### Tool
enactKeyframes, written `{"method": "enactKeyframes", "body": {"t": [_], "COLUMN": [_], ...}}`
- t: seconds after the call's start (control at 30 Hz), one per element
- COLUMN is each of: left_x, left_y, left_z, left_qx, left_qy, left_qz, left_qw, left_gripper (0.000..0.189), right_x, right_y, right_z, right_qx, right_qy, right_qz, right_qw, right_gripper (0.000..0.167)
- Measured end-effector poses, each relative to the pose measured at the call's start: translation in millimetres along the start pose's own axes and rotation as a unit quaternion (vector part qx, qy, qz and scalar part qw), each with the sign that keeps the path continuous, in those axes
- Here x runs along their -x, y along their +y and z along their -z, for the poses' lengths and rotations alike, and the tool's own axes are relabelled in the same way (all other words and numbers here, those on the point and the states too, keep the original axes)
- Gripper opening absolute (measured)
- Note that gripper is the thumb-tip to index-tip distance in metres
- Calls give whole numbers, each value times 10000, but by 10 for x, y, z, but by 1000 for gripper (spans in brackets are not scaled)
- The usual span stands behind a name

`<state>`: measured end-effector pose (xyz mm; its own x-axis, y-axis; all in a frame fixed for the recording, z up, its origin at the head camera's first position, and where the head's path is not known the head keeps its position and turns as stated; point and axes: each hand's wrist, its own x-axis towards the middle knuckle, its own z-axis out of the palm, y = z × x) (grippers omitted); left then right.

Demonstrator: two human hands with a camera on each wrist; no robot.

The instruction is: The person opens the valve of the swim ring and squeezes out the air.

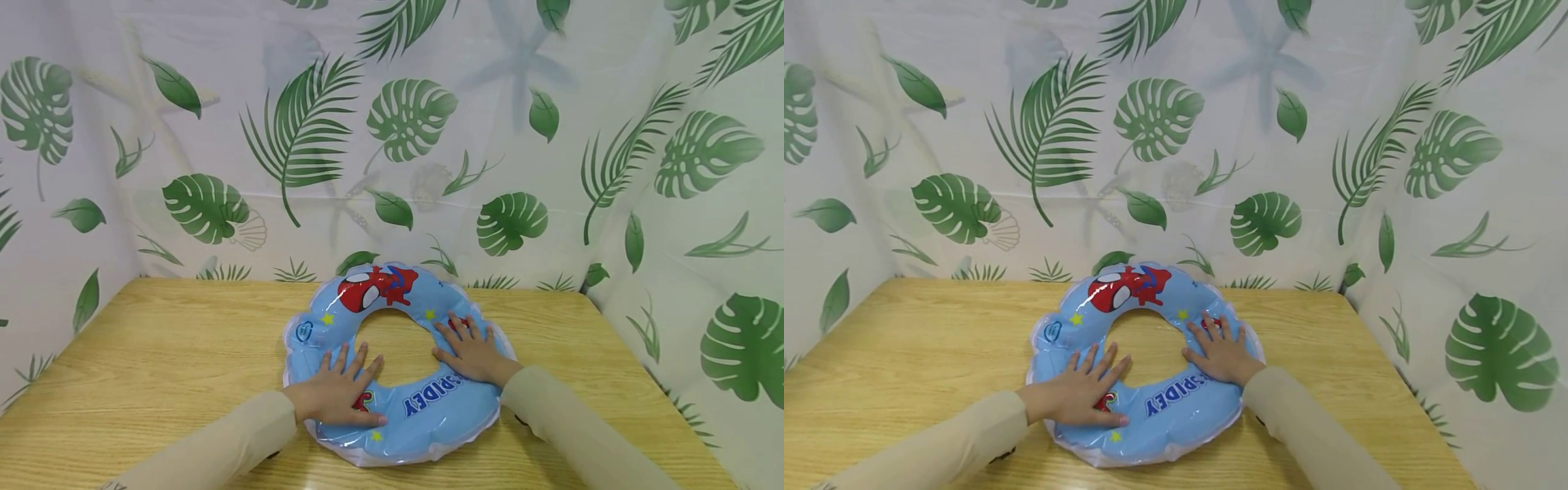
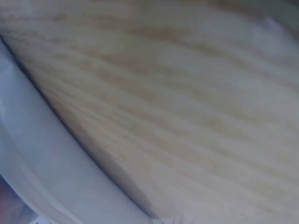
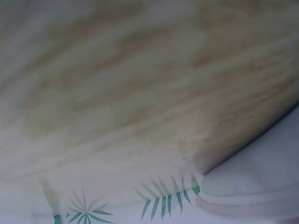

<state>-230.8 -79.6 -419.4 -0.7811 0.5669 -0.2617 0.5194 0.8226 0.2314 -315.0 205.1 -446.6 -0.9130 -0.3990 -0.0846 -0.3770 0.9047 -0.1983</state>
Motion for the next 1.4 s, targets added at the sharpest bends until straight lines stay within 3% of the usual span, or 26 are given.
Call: {"method": "enactKeyframes", "body": {"t": [0.6,1.4], "left_x": [-11,-22], "left_y": [15,-2], "left_z": [-6,-6], "left_qx": [-119,-271], "left_qy": [-48,-161], "left_qz": [57,45], "left_qw": [9999,9995], "left_gripper": [93,92], "right_x": [-6,-59], "right_y": [23,51], "right_z": [-37,3], "right_qx": [-14,-25], "right_qy": [43,-597], "right_qz": [90,-68], "right_qw": [9999,9982], "right_gripper": [66,74]}}
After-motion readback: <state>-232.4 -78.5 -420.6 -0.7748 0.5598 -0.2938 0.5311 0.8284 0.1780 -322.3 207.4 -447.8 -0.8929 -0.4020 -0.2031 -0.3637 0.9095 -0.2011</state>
